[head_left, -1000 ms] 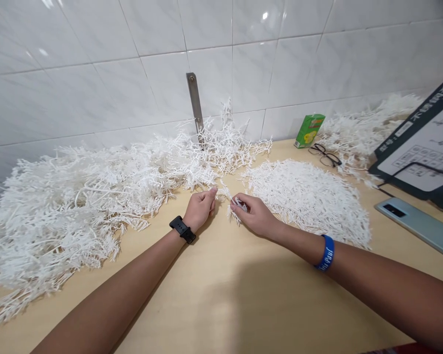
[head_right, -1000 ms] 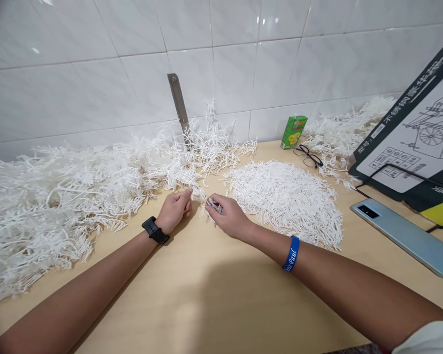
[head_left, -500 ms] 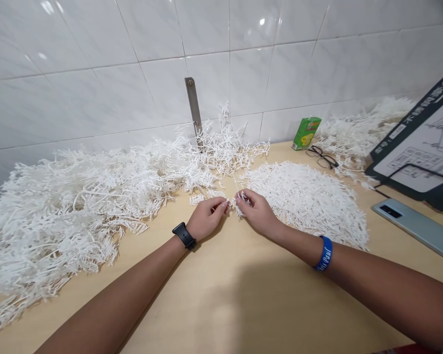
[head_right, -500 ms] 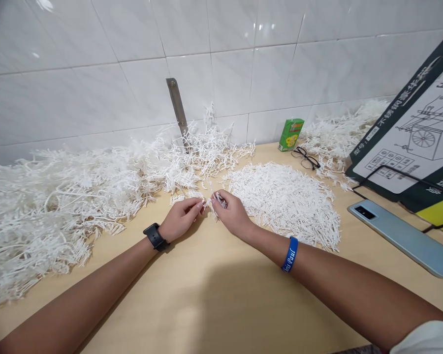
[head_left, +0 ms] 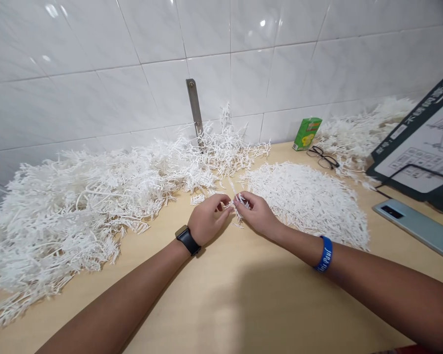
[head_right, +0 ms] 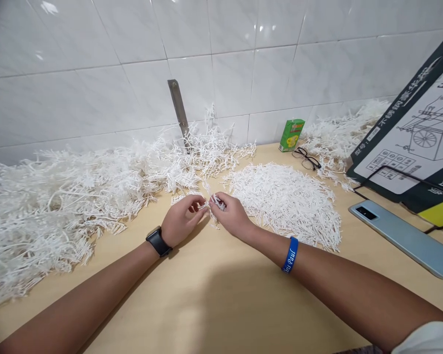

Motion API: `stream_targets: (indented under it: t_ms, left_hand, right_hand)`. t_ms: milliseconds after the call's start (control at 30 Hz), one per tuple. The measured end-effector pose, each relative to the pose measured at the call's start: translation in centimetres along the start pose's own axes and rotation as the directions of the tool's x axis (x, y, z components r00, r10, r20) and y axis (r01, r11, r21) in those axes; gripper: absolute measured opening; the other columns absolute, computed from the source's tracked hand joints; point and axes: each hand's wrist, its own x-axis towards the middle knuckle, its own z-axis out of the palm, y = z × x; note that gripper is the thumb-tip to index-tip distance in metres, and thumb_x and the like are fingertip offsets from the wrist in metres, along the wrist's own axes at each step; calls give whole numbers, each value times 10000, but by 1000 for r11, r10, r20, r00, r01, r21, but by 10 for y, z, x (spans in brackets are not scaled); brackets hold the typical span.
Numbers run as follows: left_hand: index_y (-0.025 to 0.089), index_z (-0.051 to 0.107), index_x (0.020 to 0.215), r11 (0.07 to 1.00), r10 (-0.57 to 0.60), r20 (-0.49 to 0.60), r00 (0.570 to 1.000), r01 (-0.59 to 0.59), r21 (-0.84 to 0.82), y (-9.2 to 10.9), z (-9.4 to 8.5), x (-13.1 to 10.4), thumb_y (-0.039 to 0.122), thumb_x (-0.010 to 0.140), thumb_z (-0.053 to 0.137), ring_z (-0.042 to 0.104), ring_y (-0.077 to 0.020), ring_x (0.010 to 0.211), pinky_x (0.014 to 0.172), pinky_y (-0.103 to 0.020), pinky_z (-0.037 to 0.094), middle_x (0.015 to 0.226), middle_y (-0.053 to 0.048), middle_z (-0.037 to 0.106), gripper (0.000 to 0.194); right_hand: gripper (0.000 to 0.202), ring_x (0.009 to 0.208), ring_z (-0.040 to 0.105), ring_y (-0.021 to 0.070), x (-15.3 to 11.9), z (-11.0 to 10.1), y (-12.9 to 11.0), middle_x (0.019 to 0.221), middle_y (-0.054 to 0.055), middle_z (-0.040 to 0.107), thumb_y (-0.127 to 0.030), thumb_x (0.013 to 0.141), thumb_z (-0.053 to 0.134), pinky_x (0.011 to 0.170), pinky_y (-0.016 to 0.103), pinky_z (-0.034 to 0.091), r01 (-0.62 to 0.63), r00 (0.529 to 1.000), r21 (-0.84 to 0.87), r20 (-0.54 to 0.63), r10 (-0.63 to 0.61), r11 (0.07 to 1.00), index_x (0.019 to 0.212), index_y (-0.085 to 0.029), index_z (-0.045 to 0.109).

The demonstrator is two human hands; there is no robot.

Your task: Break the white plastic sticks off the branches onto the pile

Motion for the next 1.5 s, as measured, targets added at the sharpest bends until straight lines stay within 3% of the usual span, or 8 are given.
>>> stream_targets:
  t_ms: [267,567,767,1033,1267,1500]
  left_hand:
    - [185,631,883,989,112,-96,989,-121,-90,-6,2,0,217,909,523,608,-149,784,726,-271,492,872,-48,684,116]
    - [184,633,896,979,165,-137,977,-179,-98,-3,1,-1,227,907,535,607,-159,793,710,-286,507,873,-62,682,108]
    - [183,599,888,982,140,-109,984,-152,-115,-2,0,-1,245,920,500,582,-161,785,720,-293,483,864,-58,661,121]
    - [202,483,935,999,37,104,994,-35,-21,-3,1,-5,300,970,333,534,-168,684,646,-305,415,791,-28,600,182]
    - [208,471,786,993,107,44,993,-109,52,1,-1,-5,293,973,292,504,-164,645,628,-290,382,704,-22,555,272]
    - [207,420,637,993,66,-25,997,-64,95,1,-2,-5,327,964,349,450,-134,536,562,-266,326,559,12,476,355]
  right_hand:
    - [302,576,329,107,0,0,2,597,-51,323,-389,855,516,547,258,263,-9,999,46,43,8,999,650,-194,412]
    - [311,583,374,106,1,-2,5,626,-39,385,-455,826,576,538,252,306,-47,994,261,110,19,964,705,-181,491]
    - [312,581,383,107,1,-2,2,628,-37,404,-463,826,577,543,258,309,-37,993,274,121,3,961,717,-182,496]
    - [300,590,348,102,0,0,3,634,-46,360,-426,852,547,543,251,286,-12,985,232,171,-29,973,701,-189,446]
    - [269,592,340,106,-5,0,-1,632,-46,361,-393,853,556,556,252,288,19,973,207,220,-65,978,708,-189,459]
    - [240,602,345,112,-5,0,-1,644,-43,364,-380,863,539,559,251,295,21,980,187,190,-57,982,734,-192,462]
